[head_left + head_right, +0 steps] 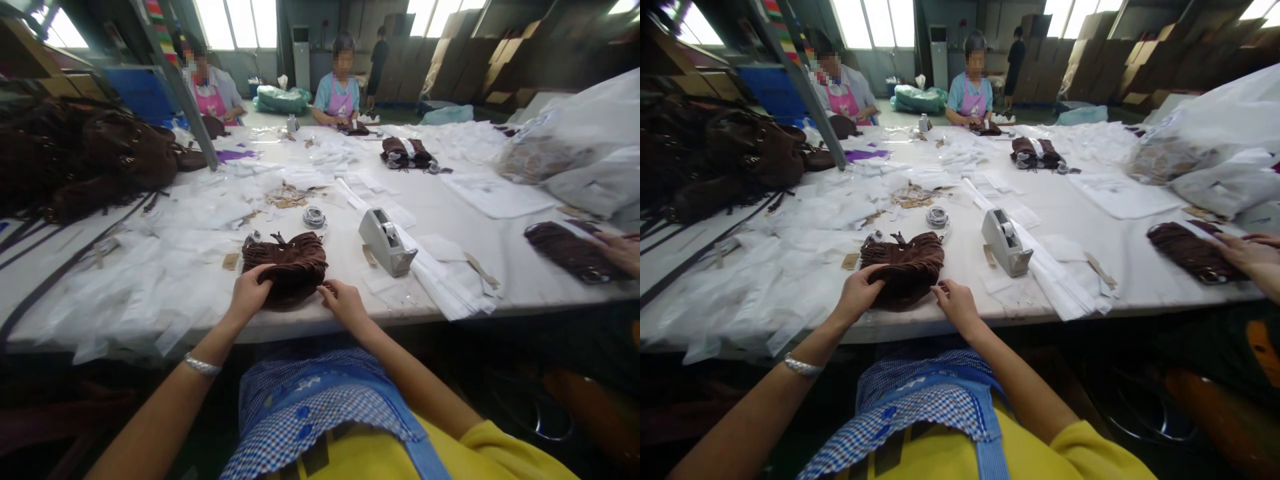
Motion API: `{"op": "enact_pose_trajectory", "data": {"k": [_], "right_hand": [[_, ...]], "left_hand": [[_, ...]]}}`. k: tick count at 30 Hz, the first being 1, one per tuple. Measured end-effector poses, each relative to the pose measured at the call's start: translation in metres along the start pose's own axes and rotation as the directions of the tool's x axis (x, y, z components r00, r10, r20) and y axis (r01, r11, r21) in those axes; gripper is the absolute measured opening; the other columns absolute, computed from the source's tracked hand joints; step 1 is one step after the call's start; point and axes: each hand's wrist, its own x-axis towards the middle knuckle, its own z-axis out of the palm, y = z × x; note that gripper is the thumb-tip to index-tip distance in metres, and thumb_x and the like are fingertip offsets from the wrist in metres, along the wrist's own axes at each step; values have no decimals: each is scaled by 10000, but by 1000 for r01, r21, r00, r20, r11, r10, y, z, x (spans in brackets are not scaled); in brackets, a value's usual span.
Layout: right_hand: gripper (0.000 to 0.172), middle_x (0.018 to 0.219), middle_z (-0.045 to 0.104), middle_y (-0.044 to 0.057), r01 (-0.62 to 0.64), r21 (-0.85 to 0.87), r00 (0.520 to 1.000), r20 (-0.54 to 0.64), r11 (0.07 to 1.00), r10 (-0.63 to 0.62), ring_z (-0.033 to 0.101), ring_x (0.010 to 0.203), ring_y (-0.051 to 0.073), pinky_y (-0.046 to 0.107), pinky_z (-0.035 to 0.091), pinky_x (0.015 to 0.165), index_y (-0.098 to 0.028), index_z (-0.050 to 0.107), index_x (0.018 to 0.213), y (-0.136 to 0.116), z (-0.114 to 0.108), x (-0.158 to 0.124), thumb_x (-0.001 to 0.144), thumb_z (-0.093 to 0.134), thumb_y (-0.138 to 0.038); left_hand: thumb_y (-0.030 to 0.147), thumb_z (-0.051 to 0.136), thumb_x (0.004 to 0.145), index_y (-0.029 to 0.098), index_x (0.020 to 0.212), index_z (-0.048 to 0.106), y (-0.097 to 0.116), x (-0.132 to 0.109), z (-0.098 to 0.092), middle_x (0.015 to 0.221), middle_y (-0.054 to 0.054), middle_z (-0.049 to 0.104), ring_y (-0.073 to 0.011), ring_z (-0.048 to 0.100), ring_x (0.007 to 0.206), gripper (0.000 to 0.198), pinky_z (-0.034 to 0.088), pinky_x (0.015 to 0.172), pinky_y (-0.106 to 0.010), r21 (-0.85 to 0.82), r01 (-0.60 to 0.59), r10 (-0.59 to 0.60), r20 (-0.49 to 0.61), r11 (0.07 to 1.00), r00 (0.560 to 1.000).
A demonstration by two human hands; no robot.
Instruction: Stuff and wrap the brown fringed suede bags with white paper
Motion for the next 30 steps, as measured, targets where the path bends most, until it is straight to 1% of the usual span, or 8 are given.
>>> {"op": "enact_pose_trajectory", "data": {"k": [5, 8, 11, 13, 17, 20, 24, 30], "right_hand": [[360, 845, 743, 82, -37, 72, 998, -56, 997, 41, 708, 797, 238, 297, 518, 707, -182, 682, 928, -13, 20, 15, 830, 667, -528], [381, 983, 737, 89, -37, 58, 994, -103, 998, 43, 697, 916, 256, 322, 524, 782, -187, 657, 1062, -14, 24, 20, 810, 694, -470], [332, 1056, 727, 87, -14, 47, 996, -93, 999, 18, 682, 1008, 268, 336, 520, 843, -202, 658, 1084, -11, 25, 22, 841, 649, -428], [303, 1060, 728, 85, -13, 39, 996, -90, 999, 16, 678, 1023, 270, 343, 519, 869, -202, 665, 1076, -10, 25, 23, 845, 634, -394], [319, 1041, 732, 68, -90, 211, 995, -28, 973, 98, 696, 959, 261, 345, 562, 813, -194, 661, 1092, -7, 30, 21, 802, 642, -326], [388, 1008, 734, 54, -264, 517, 964, 119, 814, 238, 714, 819, 242, 332, 600, 670, -181, 649, 1105, -4, 33, 17, 741, 662, -314], [391, 1031, 733, 46, -352, 697, 935, 224, 625, 276, 713, 840, 245, 325, 614, 653, -191, 670, 1027, 3, 30, 12, 641, 697, -240], [282, 900, 742, 33, -439, 592, 897, 248, 676, 365, 712, 704, 227, 337, 602, 616, -208, 652, 976, 5, 20, 13, 696, 617, -215]], "left_hand": [[232, 572, 790, 242, 1060, 725, 15, -8, 3, 939, -23, 779, -247, 728, 870, 311, 574, 807, -353, 185, -21, 16, 32, 983, 999], [259, 615, 799, 250, 1038, 718, 31, -14, 3, 881, -43, 773, -275, 727, 834, 260, 554, 886, -437, 386, -153, 94, 165, 910, 982], [352, 635, 843, 223, 1166, 671, 40, -12, 4, 1122, -88, 741, -303, 688, 1049, 349, 452, 1057, -503, 411, -390, 270, 320, 824, 908], [339, 570, 903, 202, 1286, 606, 36, -6, 7, 1271, -101, 678, -281, 649, 1153, 408, 498, 1026, -442, 355, -459, 333, 362, 815, 871], [94, 380, 943, 198, 1378, 543, 10, -1, 24, 1387, -88, 594, -224, 579, 1262, 476, 517, 1019, -377, 327, -575, 519, 248, 750, 818], [45, 373, 934, 200, 1408, 513, -9, -12, 48, 1407, -96, 573, -230, 513, 1327, 517, 460, 1087, -430, 317, -676, 681, 114, 666, 724], [-32, 345, 873, 207, 1445, 455, -17, -31, 71, 1419, -91, 563, -203, 488, 1350, 630, 418, 1117, -470, 238, -642, 614, 189, 729, 767], [-68, 344, 784, 198, 1451, 447, -16, -35, 68, 1478, -81, 499, -199, 399, 1413, 726, 334, 1163, -490, 192, -581, 502, 338, 791, 796]]}}
